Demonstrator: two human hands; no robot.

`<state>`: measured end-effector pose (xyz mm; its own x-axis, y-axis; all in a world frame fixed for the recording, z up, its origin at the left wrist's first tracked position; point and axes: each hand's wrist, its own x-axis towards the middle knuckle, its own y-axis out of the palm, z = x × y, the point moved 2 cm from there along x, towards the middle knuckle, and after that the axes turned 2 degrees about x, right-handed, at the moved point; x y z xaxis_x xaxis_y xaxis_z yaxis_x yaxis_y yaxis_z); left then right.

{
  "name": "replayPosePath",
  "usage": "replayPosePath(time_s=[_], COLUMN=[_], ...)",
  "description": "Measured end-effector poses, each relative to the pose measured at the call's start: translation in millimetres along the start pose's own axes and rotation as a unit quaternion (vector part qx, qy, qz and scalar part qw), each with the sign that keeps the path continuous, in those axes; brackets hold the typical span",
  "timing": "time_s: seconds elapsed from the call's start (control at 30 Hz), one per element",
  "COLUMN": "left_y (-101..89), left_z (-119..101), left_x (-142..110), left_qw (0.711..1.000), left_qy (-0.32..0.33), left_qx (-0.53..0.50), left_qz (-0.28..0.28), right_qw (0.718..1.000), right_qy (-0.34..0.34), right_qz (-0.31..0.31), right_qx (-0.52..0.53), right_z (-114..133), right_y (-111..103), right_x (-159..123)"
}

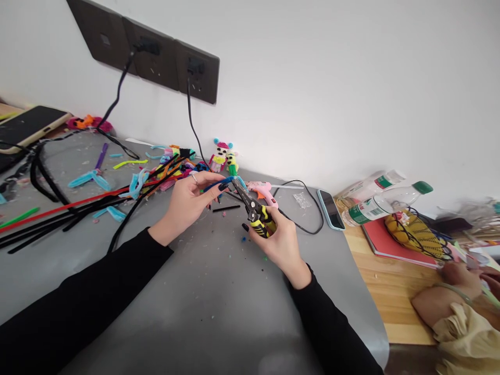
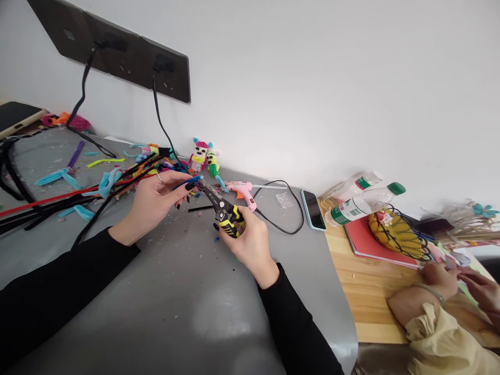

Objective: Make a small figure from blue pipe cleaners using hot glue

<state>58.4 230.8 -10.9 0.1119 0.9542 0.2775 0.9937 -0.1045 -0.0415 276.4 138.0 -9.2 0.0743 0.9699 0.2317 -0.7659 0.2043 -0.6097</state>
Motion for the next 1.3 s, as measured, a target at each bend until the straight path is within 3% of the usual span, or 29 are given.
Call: replayPosePath(time_s=[0.53,0.83,1.07,1.3], left_y=[-0.3,0.3,-2.0,0.7], left_z=[3.3,-0.7,8.0,2.9], left_x=[0.8,-0.2,2.7,2.1], left_qw=[0.999,0.999,0.999,0.999], left_qy=[0.035,0.016,-0.035,-0.024], left_qx=[0.013,0.023,-0.019,-0.021], left_qz=[-0.02,-0.02,-0.003,0.037], right_qw=[1.0,0.999,0.999,0.999], right_qy=[-0.007,-0.021,-0.021,-0.008], right_qz=[-0.012,-0.017,-0.04,-0.016], right_qx=[-0.025,-0.035,-0.004,0.035], right_z=[-0.3,-1.5,-1.8,3.1], right_y=[-2.3,-3.0,-0.8,-0.9], right_x=[0.6,-0.1,3.0,3.2])
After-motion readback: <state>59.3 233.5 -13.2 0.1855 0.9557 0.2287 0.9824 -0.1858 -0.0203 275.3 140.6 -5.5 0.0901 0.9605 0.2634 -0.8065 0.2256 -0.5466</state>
